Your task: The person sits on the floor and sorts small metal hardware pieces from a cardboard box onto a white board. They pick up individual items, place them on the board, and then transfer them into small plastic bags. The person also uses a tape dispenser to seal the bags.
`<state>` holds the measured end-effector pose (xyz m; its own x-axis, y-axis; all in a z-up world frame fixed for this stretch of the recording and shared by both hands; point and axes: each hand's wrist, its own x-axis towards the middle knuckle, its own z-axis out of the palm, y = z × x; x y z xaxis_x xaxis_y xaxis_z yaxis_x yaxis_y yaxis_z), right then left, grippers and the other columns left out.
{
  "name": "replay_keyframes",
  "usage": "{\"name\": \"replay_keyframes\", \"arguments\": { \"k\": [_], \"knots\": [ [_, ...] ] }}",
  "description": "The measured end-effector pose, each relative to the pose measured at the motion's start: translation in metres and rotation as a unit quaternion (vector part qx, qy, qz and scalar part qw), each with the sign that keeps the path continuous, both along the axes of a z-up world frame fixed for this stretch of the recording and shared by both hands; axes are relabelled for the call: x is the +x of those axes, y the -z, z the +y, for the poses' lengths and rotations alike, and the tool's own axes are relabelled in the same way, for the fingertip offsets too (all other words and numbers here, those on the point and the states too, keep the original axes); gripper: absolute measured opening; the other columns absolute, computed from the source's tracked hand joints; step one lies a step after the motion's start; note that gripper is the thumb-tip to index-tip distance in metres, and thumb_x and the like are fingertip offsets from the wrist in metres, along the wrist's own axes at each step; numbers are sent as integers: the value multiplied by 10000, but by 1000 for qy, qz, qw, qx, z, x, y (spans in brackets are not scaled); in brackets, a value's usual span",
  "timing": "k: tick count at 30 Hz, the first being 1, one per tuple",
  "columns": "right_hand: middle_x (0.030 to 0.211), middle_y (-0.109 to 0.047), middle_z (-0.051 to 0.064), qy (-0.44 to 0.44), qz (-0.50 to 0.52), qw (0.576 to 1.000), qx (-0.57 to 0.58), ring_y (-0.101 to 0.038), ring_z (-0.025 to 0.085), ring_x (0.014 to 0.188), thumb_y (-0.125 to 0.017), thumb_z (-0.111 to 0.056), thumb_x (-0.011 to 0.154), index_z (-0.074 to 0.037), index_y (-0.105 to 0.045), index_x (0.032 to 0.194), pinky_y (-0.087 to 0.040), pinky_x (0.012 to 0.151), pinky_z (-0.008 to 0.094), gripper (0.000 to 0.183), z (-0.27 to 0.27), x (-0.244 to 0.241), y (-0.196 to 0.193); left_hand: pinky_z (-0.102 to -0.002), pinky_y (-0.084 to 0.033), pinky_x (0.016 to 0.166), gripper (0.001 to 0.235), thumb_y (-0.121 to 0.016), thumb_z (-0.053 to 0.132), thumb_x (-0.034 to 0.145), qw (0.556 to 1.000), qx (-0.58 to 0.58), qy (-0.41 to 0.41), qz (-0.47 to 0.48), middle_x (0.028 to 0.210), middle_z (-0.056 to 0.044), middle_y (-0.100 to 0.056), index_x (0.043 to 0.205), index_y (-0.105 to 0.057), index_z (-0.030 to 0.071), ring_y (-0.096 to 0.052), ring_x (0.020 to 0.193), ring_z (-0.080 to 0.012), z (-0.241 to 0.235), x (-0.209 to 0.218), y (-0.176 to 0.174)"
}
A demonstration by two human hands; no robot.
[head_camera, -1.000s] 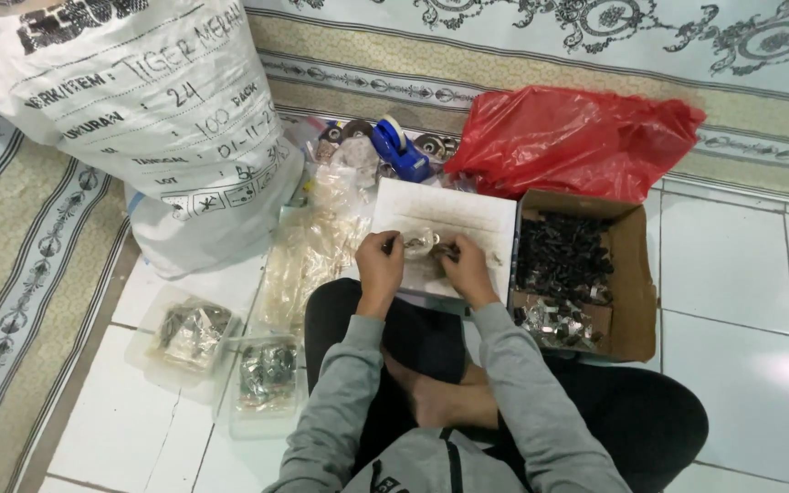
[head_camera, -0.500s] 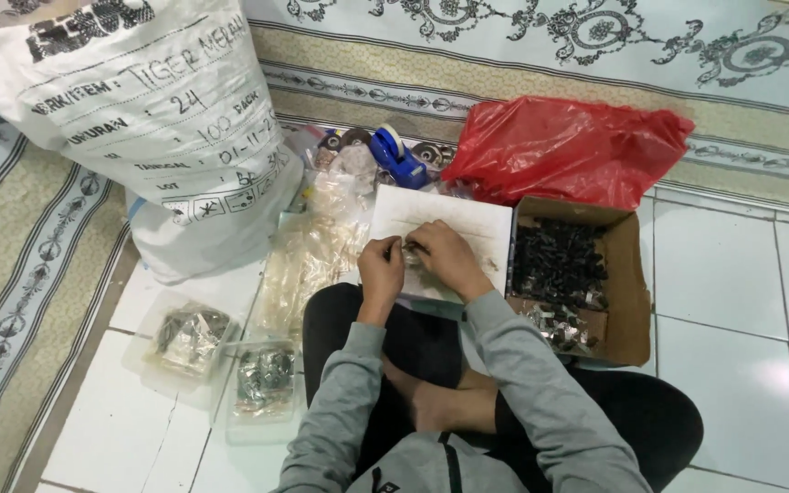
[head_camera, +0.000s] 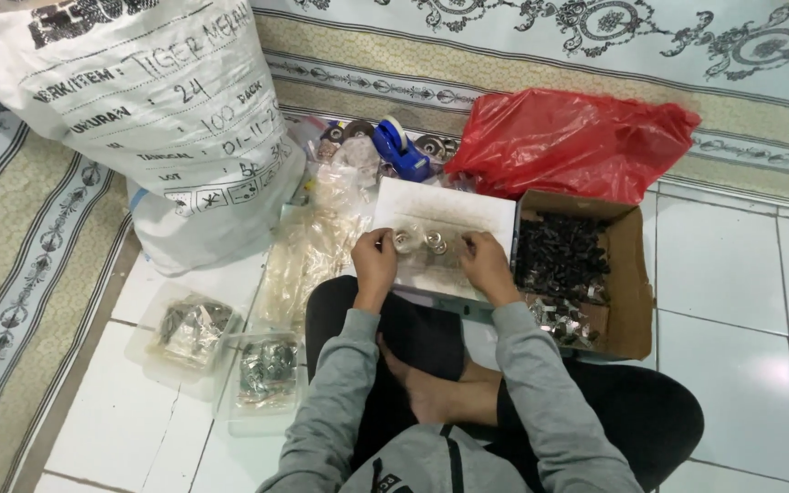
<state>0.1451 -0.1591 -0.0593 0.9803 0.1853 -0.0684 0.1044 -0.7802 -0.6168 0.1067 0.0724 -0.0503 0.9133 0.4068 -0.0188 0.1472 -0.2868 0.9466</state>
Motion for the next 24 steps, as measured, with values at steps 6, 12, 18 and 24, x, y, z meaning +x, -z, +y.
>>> {"name": "replay_keyframes", "arguments": {
  "k": [6, 12, 18, 24],
  "knots": [
    [1292, -559, 230, -91, -6, 995, -46, -589, 504, 1199, -694, -146, 844, -91, -568, 1428, -529, 980, 558, 600, 40, -9, -15, -383, -577, 682, 224, -574, 98, 1015, 1000, -13, 2, -19, 890, -185, -685, 1086, -738, -36, -721, 781, -284, -12, -15, -34],
    [1096, -650, 167, -116, -82, 982, -121, -650, 357, 1057, -520, -76, 987, -73, -705, 1186, -553, 892, 401, 271, 50, -14, -9, -407, -590, 716, 241, -579, 102, 1011, 999, -4, 30, 16, 937, -226, -687, 1115, -726, -59, -730, 836, -323, -2, -21, -40],
    [961, -645, 172, -38, -88, 986, -136, -671, 318, 935, -463, -41, 987, 15, -659, 1083, -556, 804, 401, 226, 44, -1, 24, -410, -614, 772, 270, -617, 120, 978, 994, 21, 74, 76, 1022, -217, -706, 1171, -712, -43, -739, 926, -338, -6, -19, -27],
    [968, -641, 153, -10, -104, 983, 152, -662, 334, 941, -511, -183, 1087, -39, -682, 1102, -546, 786, 420, 224, 38, -14, -26, -421, -610, 795, 258, -604, 89, 962, 996, -6, 57, 70, 1030, -226, -721, 1152, -730, -33, -739, 941, -353, -12, -17, -42]
  ]
}}
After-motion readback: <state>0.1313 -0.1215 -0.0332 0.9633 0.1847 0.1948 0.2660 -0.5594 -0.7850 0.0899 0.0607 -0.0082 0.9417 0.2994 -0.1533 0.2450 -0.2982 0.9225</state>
